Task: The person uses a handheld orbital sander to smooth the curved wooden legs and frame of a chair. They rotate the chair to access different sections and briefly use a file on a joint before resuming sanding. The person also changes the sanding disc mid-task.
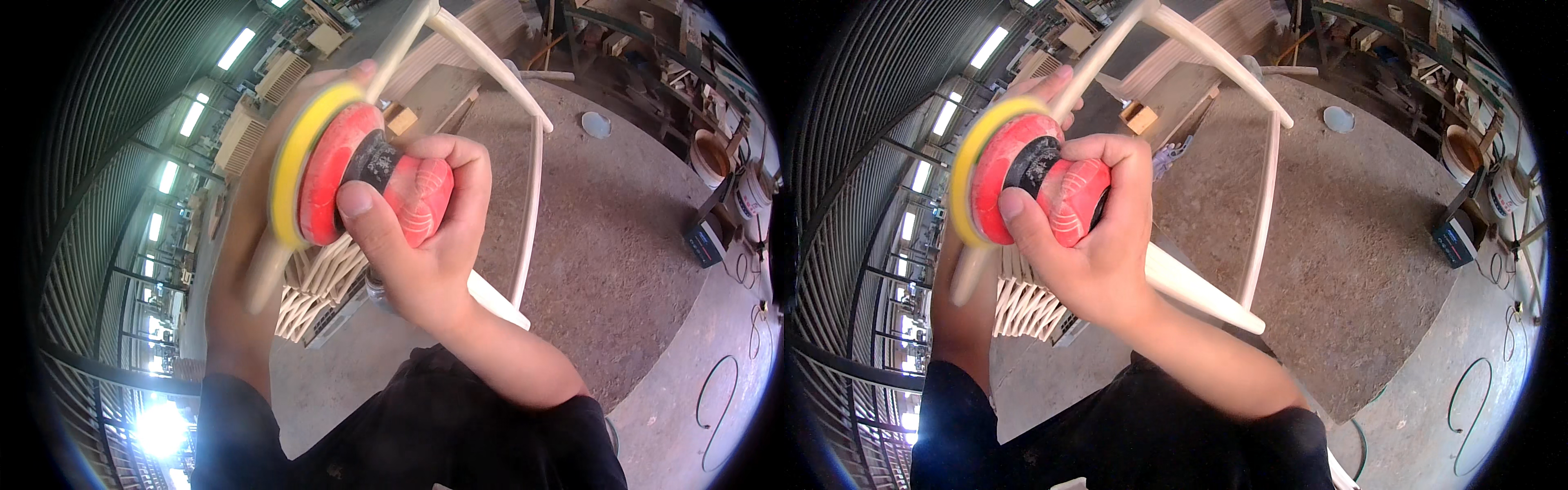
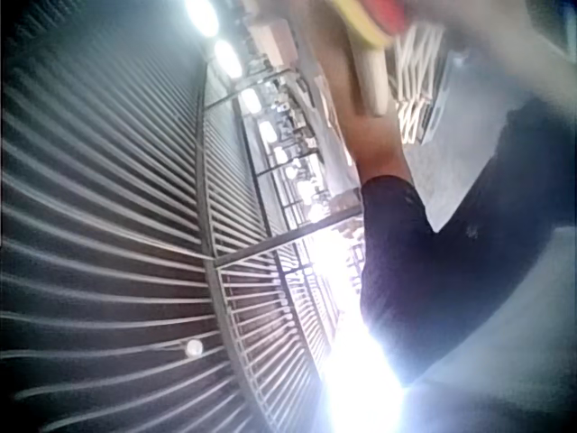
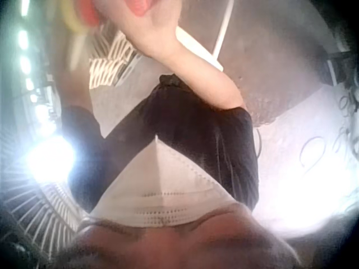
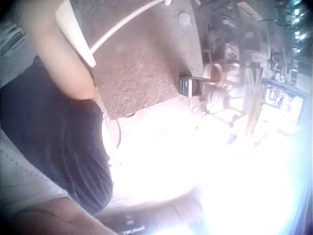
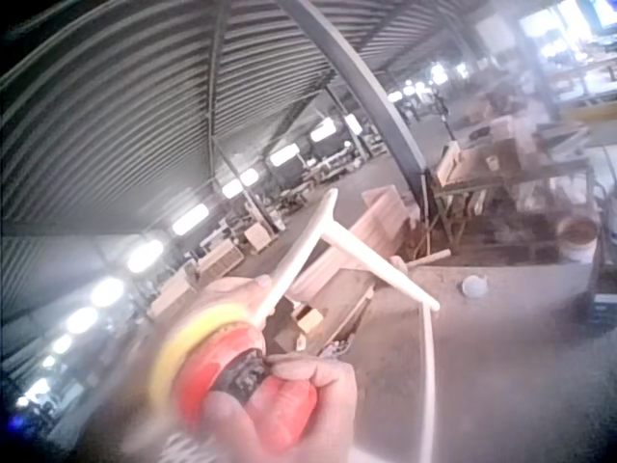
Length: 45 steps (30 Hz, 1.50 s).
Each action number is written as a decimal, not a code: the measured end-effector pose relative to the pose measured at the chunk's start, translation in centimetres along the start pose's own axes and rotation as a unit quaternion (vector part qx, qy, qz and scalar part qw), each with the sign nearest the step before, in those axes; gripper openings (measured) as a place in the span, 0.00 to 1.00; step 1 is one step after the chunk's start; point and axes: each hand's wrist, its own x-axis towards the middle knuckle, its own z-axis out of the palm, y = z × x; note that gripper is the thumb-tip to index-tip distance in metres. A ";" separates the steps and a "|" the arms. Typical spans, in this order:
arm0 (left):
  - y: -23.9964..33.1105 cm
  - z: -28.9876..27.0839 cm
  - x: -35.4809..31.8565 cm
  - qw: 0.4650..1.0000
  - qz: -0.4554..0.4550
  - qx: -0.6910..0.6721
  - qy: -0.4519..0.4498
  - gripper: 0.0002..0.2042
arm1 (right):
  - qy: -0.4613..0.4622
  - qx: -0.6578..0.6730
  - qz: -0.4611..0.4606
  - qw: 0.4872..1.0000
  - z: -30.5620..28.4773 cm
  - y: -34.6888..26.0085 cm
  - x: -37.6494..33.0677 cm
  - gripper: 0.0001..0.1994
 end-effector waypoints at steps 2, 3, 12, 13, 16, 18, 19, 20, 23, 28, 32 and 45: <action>-0.1 -0.2 -0.1 1.000 0.016 0.020 0.001 0.21 | 0.010 0.011 0.010 1.000 0.1 0.3 -0.1 0.28; -0.1 -0.2 -0.1 0.999 0.017 0.033 0.011 0.21 | 0.016 0.016 0.013 1.000 0.2 0.4 -0.1 0.28; -1.0 -1.0 2.7 0.978 -0.139 -0.145 -0.060 0.17 | 0.144 0.108 0.083 0.980 -1.0 0.7 4.7 0.29; -1.9 -1.5 3.3 0.986 -0.137 -0.089 -0.042 0.18 | 0.148 0.144 0.117 0.971 -1.9 0.2 4.9 0.29; -3.2 -2.6 4.0 0.988 -0.142 0.059 -0.008 0.22 | 0.142 0.166 0.132 0.967 -2.5 0.0 4.4 0.30; -2.7 -2.3 2.9 0.985 -0.018 0.161 -0.057 0.23 | 0.125 0.153 0.138 0.970 -2.3 0.6 3.5 0.29; -1.4 -1.7 2.2 0.973 0.049 0.212 -0.080 0.24 | 0.120 0.137 0.127 0.975 -1.9 1.0 3.1 0.29; -0.3 -0.9 1.8 0.953 0.119 0.258 -0.106 0.25 | 0.116 0.117 0.111 0.980 -1.7 1.7 2.9 0.28; 3.2 3.0 -0.5 0.980 0.026 0.197 0.032 0.20 | 0.034 0.080 0.055 0.995 -0.6 1.3 2.1 0.23; -0.7 -0.1 -0.9 0.995 -0.069 0.056 0.039 0.24 | 0.007 0.051 0.028 0.998 0.3 1.9 2.0 0.22; -1.1 -2.4 1.0 0.964 -0.201 -0.169 0.034 0.24 | 0.002 0.019 -0.024 1.000 1.0 2.1 3.2 0.25; -1.7 -1.2 6.1 0.947 -0.250 0.199 0.034 0.36 | -0.189 -0.236 0.054 0.952 -11.2 0.5 5.5 0.22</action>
